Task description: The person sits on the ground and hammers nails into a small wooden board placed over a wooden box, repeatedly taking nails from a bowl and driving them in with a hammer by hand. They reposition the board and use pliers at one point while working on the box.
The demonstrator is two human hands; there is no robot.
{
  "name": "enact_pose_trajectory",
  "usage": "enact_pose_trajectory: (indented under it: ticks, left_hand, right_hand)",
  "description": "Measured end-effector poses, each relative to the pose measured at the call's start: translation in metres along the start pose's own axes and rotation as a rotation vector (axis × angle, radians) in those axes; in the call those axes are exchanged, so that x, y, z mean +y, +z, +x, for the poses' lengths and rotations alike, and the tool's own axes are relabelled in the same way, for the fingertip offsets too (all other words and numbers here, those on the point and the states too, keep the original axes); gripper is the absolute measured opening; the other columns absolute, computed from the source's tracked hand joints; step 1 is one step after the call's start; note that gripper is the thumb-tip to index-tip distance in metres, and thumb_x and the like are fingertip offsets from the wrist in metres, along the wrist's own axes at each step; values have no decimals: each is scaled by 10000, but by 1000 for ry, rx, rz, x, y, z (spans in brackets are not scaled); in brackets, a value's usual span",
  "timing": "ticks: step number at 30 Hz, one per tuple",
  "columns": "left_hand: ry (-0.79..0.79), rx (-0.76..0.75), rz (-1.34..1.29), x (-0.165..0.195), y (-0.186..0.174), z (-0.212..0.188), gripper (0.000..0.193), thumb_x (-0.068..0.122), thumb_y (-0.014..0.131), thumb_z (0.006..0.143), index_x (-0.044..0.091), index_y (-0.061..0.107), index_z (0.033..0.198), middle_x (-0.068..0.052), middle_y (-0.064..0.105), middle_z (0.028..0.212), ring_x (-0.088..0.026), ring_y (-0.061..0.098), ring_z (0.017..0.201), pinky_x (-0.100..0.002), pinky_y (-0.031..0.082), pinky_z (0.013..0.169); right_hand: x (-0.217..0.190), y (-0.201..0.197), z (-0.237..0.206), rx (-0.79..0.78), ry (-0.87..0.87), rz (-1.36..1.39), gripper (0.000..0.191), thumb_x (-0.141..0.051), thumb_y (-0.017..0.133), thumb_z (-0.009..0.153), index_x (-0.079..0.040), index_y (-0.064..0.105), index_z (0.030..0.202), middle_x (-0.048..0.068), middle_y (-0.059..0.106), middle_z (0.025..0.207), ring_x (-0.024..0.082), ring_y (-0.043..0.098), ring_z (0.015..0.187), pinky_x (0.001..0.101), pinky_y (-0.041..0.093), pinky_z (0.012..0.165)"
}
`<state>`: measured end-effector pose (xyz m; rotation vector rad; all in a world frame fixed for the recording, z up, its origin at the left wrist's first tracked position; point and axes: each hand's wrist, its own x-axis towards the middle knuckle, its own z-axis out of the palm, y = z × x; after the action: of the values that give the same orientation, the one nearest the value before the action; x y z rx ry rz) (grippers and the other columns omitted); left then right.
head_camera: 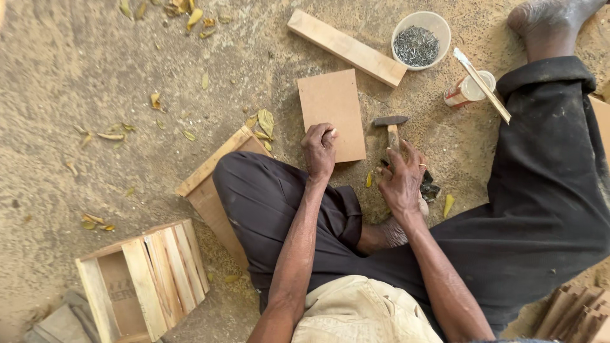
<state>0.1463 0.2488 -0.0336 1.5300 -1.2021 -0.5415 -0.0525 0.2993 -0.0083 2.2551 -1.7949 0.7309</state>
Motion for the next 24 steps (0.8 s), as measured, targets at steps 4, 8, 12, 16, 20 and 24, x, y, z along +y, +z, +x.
enact_pose_trajectory:
  ticks: [4, 8, 12, 16, 20, 24]
  left_hand:
    - [48, 37, 86, 5, 0, -9, 143, -84, 619, 941, -5, 700, 1029, -121, 710, 965, -227, 737, 835, -348, 601, 674]
    - [121, 106, 110, 9, 4, -12, 108, -61, 674, 954, 2, 692, 1040, -141, 699, 992, -277, 708, 898, -375, 587, 731]
    - [144, 67, 1, 4, 13, -11, 133, -61, 648, 960, 10, 680, 1068, -113, 688, 1030, -249, 720, 925, -348, 637, 777]
    - [156, 12, -36, -6, 15, -22, 129, -59, 633, 964, 7, 681, 1064, -113, 694, 1040, -253, 728, 942, -349, 643, 806]
    - [166, -102, 7, -8, 17, -36, 80, -7, 700, 967, 45, 714, 1026, -85, 735, 963, -223, 739, 878, -312, 651, 759]
    - [229, -189, 70, -1, 19, -46, 85, -1, 686, 947, 44, 717, 1011, -102, 740, 968, -237, 732, 888, -331, 630, 765]
  right_hand:
    - [-9, 12, 0, -425, 437, 620, 418, 79, 604, 922, -32, 668, 1320, 171, 756, 1150, 256, 751, 965, 370, 637, 839]
    - [-26, 28, 13, -455, 737, 762, 482, 73, 684, 851, -31, 662, 1321, 170, 759, 1174, 251, 748, 1060, 347, 609, 892]
    - [-26, 36, 14, -363, 725, 830, 491, 141, 607, 823, 1, 698, 1286, 173, 778, 1131, 242, 763, 1081, 364, 620, 928]
    - [-10, 25, 14, -449, 655, 909, 461, 74, 586, 885, -63, 682, 1315, 141, 732, 1215, 217, 717, 1030, 358, 625, 851]
    - [11, -9, 14, -330, 349, 330, 365, -7, 677, 963, -96, 652, 1316, 166, 716, 1111, 230, 669, 862, 364, 563, 679]
    - [9, -10, 14, -523, 401, 197, 710, -138, 803, 846, -64, 496, 1482, 207, 595, 907, 281, 570, 730, 374, 471, 578]
